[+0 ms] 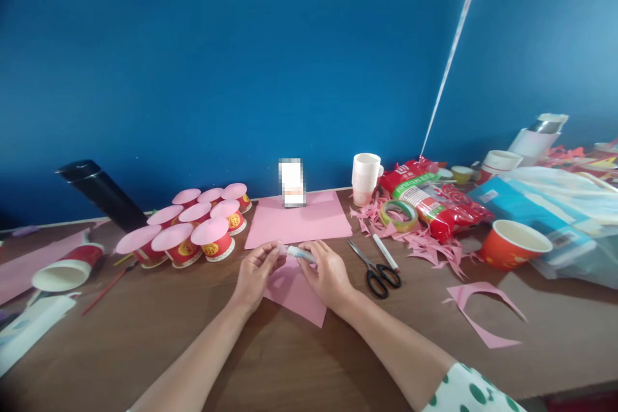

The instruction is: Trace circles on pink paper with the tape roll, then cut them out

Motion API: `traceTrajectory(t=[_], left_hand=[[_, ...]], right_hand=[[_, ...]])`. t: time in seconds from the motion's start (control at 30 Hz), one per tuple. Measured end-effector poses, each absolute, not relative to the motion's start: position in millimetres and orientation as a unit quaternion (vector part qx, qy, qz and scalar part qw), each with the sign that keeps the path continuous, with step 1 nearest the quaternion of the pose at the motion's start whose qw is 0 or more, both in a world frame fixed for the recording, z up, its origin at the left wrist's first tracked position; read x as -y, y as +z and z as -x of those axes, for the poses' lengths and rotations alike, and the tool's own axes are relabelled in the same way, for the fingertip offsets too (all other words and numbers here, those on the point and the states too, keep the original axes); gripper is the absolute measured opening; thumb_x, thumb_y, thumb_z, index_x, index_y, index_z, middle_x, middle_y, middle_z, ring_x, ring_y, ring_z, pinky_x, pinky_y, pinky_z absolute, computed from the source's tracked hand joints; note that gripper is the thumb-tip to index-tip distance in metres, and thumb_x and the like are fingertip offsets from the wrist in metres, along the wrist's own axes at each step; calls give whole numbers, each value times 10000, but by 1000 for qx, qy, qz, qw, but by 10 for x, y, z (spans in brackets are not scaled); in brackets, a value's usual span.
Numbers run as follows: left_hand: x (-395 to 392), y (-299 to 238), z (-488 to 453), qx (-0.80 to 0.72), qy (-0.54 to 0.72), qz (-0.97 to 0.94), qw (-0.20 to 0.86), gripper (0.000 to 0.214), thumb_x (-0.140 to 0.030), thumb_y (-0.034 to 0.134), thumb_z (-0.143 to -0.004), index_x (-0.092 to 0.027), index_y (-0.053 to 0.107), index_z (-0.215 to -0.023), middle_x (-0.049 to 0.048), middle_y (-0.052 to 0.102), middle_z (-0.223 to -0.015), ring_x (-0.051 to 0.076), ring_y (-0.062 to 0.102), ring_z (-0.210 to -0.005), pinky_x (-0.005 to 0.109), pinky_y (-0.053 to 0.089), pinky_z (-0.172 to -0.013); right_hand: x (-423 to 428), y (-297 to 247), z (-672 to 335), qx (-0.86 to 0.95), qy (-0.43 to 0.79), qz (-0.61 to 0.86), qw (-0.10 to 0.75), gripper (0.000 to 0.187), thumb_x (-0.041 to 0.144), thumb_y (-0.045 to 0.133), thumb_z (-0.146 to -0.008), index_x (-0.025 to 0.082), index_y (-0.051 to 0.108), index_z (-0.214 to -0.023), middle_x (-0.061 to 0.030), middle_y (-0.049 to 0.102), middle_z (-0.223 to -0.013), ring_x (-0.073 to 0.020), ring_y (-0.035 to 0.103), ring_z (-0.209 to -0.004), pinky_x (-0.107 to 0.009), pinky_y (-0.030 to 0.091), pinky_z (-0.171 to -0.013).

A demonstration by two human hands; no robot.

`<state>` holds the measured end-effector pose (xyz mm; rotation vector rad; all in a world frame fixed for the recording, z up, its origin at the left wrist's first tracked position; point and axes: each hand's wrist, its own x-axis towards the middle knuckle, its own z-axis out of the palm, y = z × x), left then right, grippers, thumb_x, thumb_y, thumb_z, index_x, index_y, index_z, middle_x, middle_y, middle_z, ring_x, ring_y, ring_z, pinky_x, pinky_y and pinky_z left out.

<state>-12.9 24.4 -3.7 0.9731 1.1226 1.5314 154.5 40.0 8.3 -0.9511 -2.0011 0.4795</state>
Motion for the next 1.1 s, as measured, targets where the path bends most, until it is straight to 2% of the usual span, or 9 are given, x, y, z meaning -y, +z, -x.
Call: traceTrajectory(t=[0.3,0.47,0.63,0.73,0.83,1.0,1.1], left_hand=[[-248,-39,121,-465,631,-393,481,347,-336,693,-654,-134,635,-930,45,674,-814,165,636,-778,335,512,-781],[-250,-33,118,-470,636,-394,469,314,-337,693,-657,-143,639,-899,34,674,-793,151,636,-738,327,514,-772],[-254,-39,115,-466,637,-399,467,303,-330,690,-667,-145,643,-901,35,670,-795,145,632,-742,314,519,-767],[-248,-36,108,-463,632,-400,477,337,-324,679,-682,-153,628,-968,33,665,-806,145,631,-750,318,522,-763],[-238,-34,104,-462,627,-398,485,380,-321,676,-686,-165,611,-1026,25,662,-813,145,631,-756,318,521,-763],[-251,-52,109,-453,640,-380,491,340,-331,686,-673,-153,635,-958,26,664,-792,141,628,-744,314,513,-767],[-267,-65,118,-443,650,-366,497,305,-323,689,-674,-152,636,-920,19,661,-781,131,626,-741,307,507,-769]], right_hand=[[-387,99,-1542,789,200,380,439,146,176,517,-811,212,563,-945,-58,625,-896,-201,584,-812,-300,460,-714],[-442,74,-1537,720,344,387,462,149,217,522,-806,205,551,-951,-46,633,-898,-187,595,-810,-272,479,-662],[-511,74,-1536,616,473,345,527,182,276,589,-757,203,508,-902,-36,616,-873,-175,604,-804,-282,487,-702],[-518,92,-1541,561,557,324,520,272,333,582,-768,231,478,-998,-44,619,-957,-176,625,-811,-279,504,-665],[-519,99,-1554,536,606,311,498,248,362,527,-812,233,491,-1020,-58,622,-996,-176,639,-802,-276,509,-646],[-504,69,-1558,589,561,328,480,244,323,559,-800,203,498,-1003,-51,628,-938,-160,634,-714,-261,496,-586],[-473,59,-1538,652,483,342,474,207,259,582,-781,179,529,-964,-54,635,-916,-164,619,-750,-289,494,-676]])
